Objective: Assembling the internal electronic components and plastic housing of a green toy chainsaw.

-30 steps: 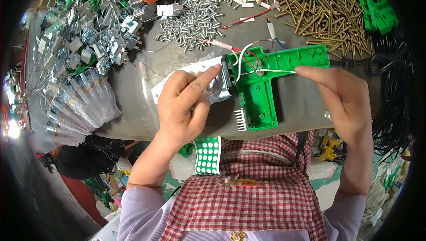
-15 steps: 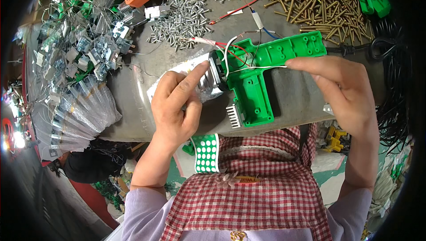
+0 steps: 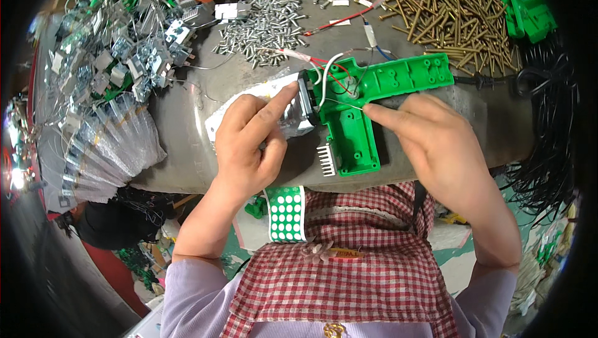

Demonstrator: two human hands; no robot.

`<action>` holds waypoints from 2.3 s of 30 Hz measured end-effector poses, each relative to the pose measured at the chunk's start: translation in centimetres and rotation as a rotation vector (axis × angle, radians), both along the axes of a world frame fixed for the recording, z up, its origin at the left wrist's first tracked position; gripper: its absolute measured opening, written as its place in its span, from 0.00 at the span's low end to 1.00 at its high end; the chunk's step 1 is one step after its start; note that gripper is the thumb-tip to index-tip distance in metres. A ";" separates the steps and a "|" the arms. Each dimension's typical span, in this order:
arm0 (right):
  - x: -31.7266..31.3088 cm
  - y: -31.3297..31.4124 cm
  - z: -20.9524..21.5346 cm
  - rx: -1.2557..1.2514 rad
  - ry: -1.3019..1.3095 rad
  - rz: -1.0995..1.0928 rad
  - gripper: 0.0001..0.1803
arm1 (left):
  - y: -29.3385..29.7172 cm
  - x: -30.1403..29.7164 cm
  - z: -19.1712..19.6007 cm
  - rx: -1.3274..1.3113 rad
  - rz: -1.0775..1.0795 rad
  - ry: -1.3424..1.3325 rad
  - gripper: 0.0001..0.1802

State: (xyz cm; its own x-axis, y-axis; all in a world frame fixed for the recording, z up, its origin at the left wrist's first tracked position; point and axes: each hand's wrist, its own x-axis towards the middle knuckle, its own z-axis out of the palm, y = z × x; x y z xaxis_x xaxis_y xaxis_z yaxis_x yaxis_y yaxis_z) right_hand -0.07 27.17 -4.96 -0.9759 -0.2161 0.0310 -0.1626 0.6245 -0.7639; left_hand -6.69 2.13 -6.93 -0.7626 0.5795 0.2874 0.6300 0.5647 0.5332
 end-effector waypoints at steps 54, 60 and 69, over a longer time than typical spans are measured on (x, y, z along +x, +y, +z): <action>7.4 -2.3 -0.2 -0.481 -0.295 -0.477 0.16 | 1.9 -0.4 -0.1 -0.167 -0.546 0.238 0.31; 2.7 -3.0 1.6 0.200 0.196 0.031 0.20 | 1.9 -0.2 -0.1 -0.146 -0.470 0.171 0.34; -0.7 -2.5 1.2 -0.081 -0.220 0.060 0.18 | 2.1 0.4 -0.8 0.035 -0.399 0.091 0.48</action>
State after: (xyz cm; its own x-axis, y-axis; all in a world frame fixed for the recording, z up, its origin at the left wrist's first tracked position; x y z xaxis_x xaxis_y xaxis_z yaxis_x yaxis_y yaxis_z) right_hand -0.74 24.69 -3.78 -0.9467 -0.2789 -0.1611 -0.0215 0.5538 -0.8324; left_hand -6.32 4.19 -7.70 -0.4506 0.8132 0.3684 0.8414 0.2490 0.4796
